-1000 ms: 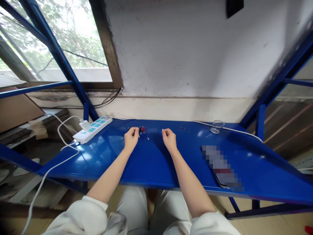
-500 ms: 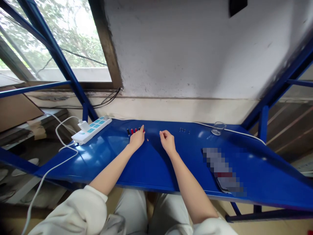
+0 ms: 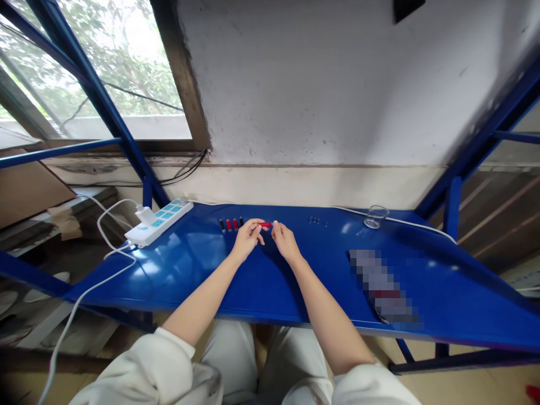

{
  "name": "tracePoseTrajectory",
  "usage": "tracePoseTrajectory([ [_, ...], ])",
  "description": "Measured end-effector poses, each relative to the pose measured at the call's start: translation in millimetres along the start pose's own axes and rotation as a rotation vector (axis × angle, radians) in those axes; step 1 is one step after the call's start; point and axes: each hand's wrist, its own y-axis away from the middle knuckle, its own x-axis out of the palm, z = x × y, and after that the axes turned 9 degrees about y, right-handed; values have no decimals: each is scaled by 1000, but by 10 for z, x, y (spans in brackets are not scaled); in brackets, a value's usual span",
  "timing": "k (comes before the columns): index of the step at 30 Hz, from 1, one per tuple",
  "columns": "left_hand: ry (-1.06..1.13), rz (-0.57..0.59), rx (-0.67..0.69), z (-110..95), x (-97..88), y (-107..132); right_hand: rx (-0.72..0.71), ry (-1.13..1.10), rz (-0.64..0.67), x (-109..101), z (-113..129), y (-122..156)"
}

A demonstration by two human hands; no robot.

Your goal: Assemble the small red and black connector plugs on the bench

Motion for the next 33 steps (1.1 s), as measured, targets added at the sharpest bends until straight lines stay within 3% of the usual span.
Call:
tracePoseTrajectory([
  [6,24,27,-46,-42,10,75,8,-28,-38,2,-15,-8],
  [15,8,-29,-31,-33,-31,84,-46,-140,80,7,-62,-38],
  [20,3,-46,-19,-10,-42,75,69,-220,102,7,-39,-45],
  [28,-10,8,-26,-32,-19,100,57,-69,117,-20,-33,-17],
  [33,-7,-14,-20,-19,-32,90,16,-48,55,-8,-46,-26],
])
